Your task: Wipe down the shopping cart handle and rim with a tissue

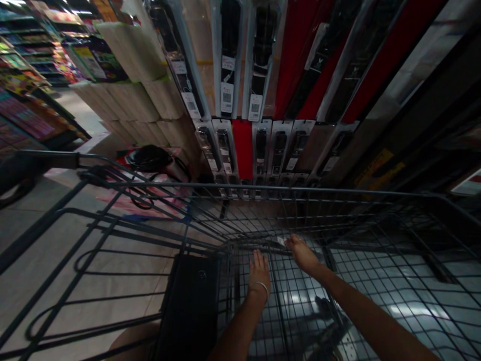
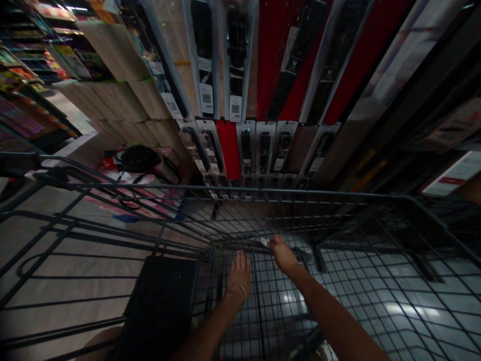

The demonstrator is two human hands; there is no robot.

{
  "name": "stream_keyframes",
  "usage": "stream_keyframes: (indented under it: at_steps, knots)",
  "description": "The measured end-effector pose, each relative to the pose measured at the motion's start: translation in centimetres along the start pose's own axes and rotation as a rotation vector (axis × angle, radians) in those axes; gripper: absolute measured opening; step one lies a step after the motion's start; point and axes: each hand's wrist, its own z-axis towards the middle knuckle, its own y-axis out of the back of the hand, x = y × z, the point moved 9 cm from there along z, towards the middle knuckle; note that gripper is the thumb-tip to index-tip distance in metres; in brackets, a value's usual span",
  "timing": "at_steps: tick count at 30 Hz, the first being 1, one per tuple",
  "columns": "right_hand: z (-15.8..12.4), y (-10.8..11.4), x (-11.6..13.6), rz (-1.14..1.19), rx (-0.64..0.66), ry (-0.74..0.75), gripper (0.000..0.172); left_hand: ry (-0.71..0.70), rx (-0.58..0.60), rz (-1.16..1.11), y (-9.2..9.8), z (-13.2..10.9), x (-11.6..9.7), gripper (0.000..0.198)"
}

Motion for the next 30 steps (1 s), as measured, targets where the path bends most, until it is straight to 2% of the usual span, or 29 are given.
stream_keyframes:
  at_steps: [3, 7, 11, 13, 16, 18, 20, 24, 27, 30]
  knots:
    - [-1.0, -0.5, 0.5, 0.059, 0.050, 0.075, 0.042, 0.004, 0.010, -0.009, 0.3, 0.0, -0.1, 0.051]
    - [-3.3, -1.1, 1.1, 0.127, 0.046, 0.145, 0.040, 0.009, 0.015, -0.021, 0.5, 0.0, -0.2, 0.052]
    - [-5.1, -2.0, 1.1, 0.099, 0.098, 0.163, 0.037, 0.010, 0.004, -0.025, 0.5, -0.1, -0.1, 0.053]
    - [-5.4, -1.6, 1.2, 0.069, 0.129, 0.201, 0.036, 0.003, 0.003, -0.025, 0.5, -0.2, -0.1, 0.053]
    - [-4.5, 0.9, 0.8, -0.032, 0.064, 0.203, 0.037, -0.010, 0.008, -0.020, 0.7, -0.3, -0.1, 0.053]
    - [-3.2, 2.9, 0.1, -0.093, -0.020, 0.148, 0.036, -0.015, 0.014, -0.015, 0.8, -0.4, -0.2, 0.054]
    - [-1.9, 4.0, -0.6, -0.115, -0.069, 0.080, 0.036, -0.013, 0.022, -0.007, 0.8, -0.4, -0.1, 0.054]
    - [-0.3, 2.7, -1.4, -0.116, -0.062, 0.005, 0.039, 0.000, 0.043, 0.009, 0.7, -0.2, 0.2, 0.056]
    - [-0.1, 1.5, -1.4, -0.080, -0.087, 0.016, 0.043, -0.001, 0.056, 0.016, 0.7, -0.1, 0.3, 0.056]
    - [-0.4, 1.3, -1.3, -0.028, -0.082, 0.046, 0.042, -0.004, 0.052, 0.015, 1.0, -0.2, 0.3, 0.056]
